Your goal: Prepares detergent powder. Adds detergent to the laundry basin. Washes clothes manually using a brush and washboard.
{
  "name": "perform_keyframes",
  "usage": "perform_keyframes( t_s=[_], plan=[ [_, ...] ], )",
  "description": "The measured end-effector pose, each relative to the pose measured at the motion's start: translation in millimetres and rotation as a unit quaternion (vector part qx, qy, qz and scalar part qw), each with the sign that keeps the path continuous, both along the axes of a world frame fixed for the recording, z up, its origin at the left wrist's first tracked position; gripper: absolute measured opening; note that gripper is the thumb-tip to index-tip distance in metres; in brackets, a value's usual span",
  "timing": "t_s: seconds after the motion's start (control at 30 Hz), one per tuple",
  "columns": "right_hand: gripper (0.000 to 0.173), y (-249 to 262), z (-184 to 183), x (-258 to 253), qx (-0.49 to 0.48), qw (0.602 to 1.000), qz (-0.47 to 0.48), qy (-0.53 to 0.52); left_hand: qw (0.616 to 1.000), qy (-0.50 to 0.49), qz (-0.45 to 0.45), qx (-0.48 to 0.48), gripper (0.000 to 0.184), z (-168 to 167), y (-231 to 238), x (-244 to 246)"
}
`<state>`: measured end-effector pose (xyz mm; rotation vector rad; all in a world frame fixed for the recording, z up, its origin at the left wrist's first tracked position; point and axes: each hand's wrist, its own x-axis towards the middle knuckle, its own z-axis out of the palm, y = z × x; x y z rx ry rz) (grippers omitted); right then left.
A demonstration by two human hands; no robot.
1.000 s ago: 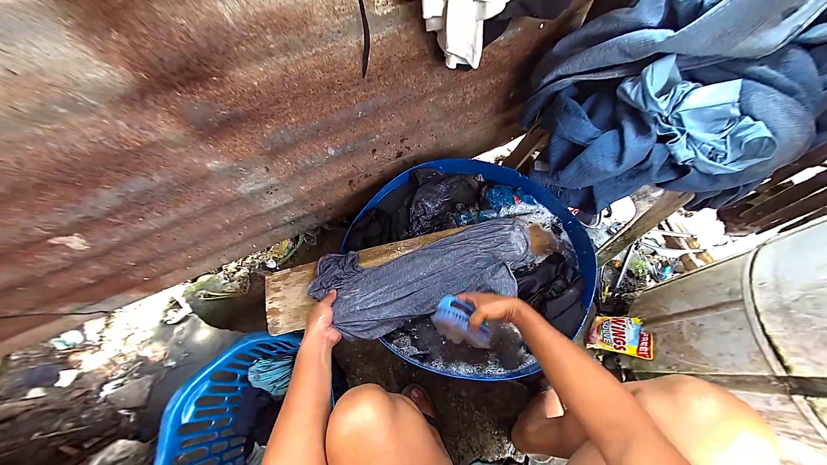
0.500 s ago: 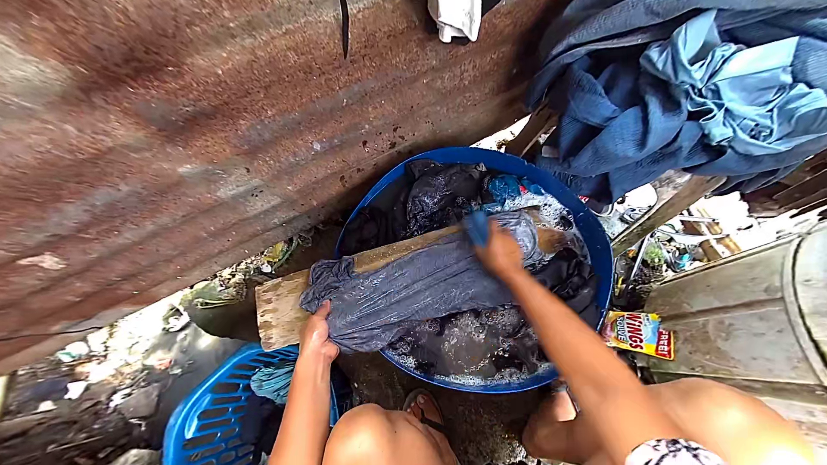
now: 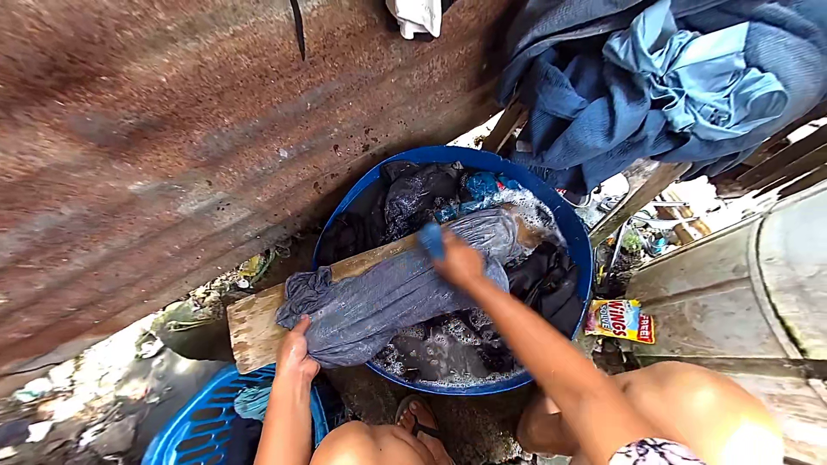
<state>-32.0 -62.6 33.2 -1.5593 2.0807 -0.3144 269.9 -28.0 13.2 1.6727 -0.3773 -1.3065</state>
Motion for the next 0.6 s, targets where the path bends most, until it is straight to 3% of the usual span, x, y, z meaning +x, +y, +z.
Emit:
perform_keyframes(
  t_s=[0.07, 0.1, 0.17, 0.23, 0.3, 0.37, 0.43, 0.53, 0.6],
  plan=[
    [0.076, -14, -2, -80, 0.004, 0.988, -0.148, 0.037, 1.000, -0.005, 0.000, -0.001, 0.038, 1, -1, -1],
    [0.079, -19, -6, -97, 0.004, 0.979, -0.203, 0.036, 1.000, -0.006, -0.003, -0.001, 0.038, 1, -1, 0],
    [0.081, -24, -8, -64, -0.004, 0.974, -0.225, 0.029, 1.000, -0.007, -0.006, -0.004, 0.038, 0, 0, -1],
    [0.079, -8, -12, 37, -0.032, 0.993, -0.110, -0.001, 1.000, -0.009, -0.004, -0.007, 0.038, 0, -1, -3],
    [0.071, 33, -8, 148, -0.043, 0.993, 0.087, -0.071, 1.000, -0.007, -0.003, -0.006, 0.036, 0, 0, -2],
    [0.065, 48, 7, 176, -0.018, 0.970, 0.223, -0.092, 1.000, -0.006, 0.001, -0.004, 0.033, -2, 0, -1],
    [0.061, 32, 8, 124, -0.010, 0.978, 0.195, -0.076, 1.000, -0.010, 0.003, 0.005, 0.038, -2, 2, 2],
    [0.065, -6, -1, -27, -0.003, 1.000, -0.022, 0.004, 1.000, -0.015, 0.001, 0.006, 0.040, -2, -2, -1],
    [0.074, -17, -6, -105, -0.003, 0.984, -0.178, 0.023, 1.000, -0.015, -0.005, 0.005, 0.040, -2, -2, -1]
  ],
)
